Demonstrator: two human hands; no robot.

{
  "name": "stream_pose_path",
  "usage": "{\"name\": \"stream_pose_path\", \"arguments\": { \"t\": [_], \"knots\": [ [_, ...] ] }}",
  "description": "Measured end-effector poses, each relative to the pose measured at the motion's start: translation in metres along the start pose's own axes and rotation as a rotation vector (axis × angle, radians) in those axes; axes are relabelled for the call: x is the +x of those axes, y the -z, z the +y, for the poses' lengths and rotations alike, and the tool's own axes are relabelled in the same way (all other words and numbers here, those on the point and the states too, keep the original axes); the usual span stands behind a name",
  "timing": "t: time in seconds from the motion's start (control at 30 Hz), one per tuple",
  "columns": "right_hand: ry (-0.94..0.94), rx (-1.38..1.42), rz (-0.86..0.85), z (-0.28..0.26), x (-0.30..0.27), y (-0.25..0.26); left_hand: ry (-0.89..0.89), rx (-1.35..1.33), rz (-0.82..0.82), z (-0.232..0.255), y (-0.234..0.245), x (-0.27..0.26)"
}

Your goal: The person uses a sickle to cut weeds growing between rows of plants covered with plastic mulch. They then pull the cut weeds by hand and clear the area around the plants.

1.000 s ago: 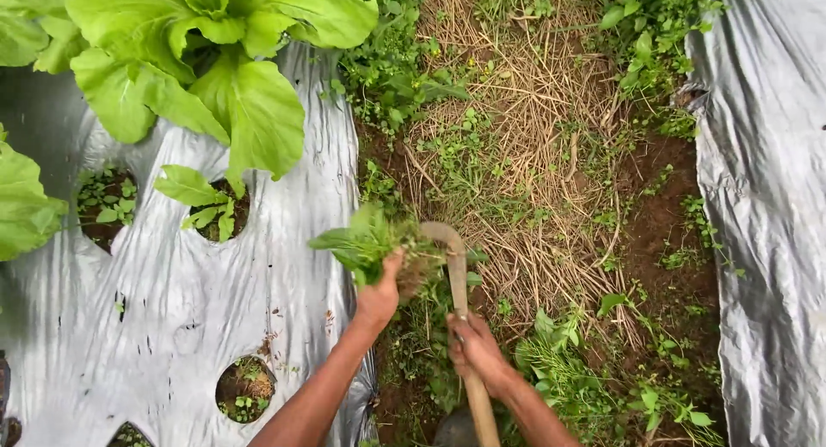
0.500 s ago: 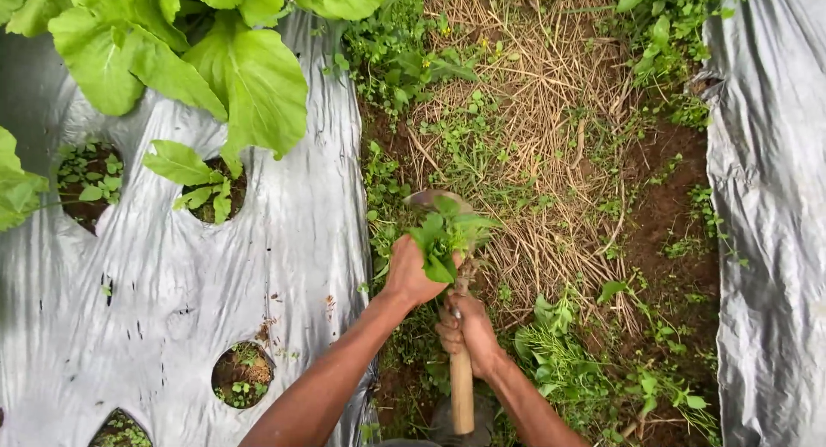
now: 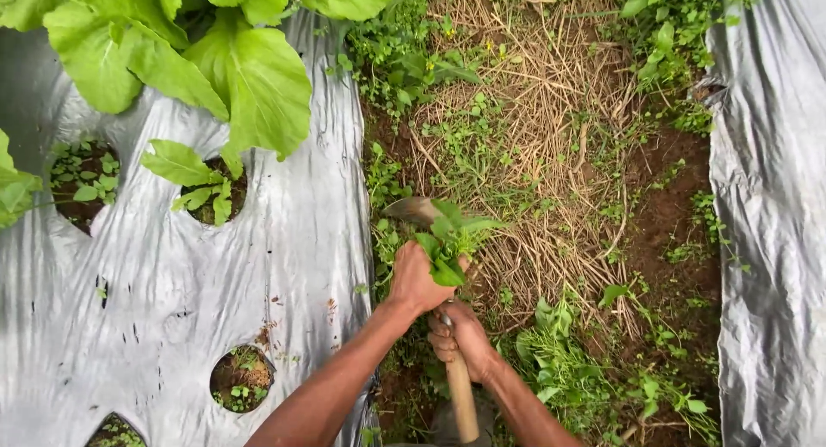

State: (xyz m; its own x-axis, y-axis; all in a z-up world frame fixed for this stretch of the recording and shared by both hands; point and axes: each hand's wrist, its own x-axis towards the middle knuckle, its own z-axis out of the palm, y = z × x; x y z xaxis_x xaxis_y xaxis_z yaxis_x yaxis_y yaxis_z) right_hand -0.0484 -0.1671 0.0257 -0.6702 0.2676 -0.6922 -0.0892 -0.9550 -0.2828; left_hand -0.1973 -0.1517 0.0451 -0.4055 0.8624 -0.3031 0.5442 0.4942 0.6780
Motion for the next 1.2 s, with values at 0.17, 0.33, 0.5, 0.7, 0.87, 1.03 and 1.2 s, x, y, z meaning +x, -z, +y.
{"name": "stream_pose_path", "arguments": {
  "t": [0.17,0.33,0.5,0.7,0.87,1.03,1.2],
  "knots": [
    [-0.094,-0.162,0.008,-0.018,-0.018,0.003,0.064,-0.519,-0.281,0.042,-0.068,-0.031],
    [0.137,-0.294,0.298,0.016,-0.059,0.087,-0.011,-0.338,-0.297,0.066,-0.061,-0.048],
    [0.325,-0.381,0.481,-0.023,-0.043,0.101,-0.106,-0.052,-0.267,0.067,0.001,-0.041],
    [0.412,-0.386,0.567,-0.055,-0.040,0.082,-0.137,1.200,-0.336,0.039,0.071,0.024],
    [0.442,-0.531,0.583,-0.046,-0.035,0.075,-0.186,1.528,-0.521,0.030,0.052,0.068],
    [0.428,-0.447,0.575,-0.022,-0.025,0.117,-0.456,1.388,-0.336,-0.050,0.022,0.096],
    [0.470,-0.345,0.603,-0.027,-0.019,0.103,-0.115,0.901,-0.294,-0.048,-0.029,0.070]
  ]
}}
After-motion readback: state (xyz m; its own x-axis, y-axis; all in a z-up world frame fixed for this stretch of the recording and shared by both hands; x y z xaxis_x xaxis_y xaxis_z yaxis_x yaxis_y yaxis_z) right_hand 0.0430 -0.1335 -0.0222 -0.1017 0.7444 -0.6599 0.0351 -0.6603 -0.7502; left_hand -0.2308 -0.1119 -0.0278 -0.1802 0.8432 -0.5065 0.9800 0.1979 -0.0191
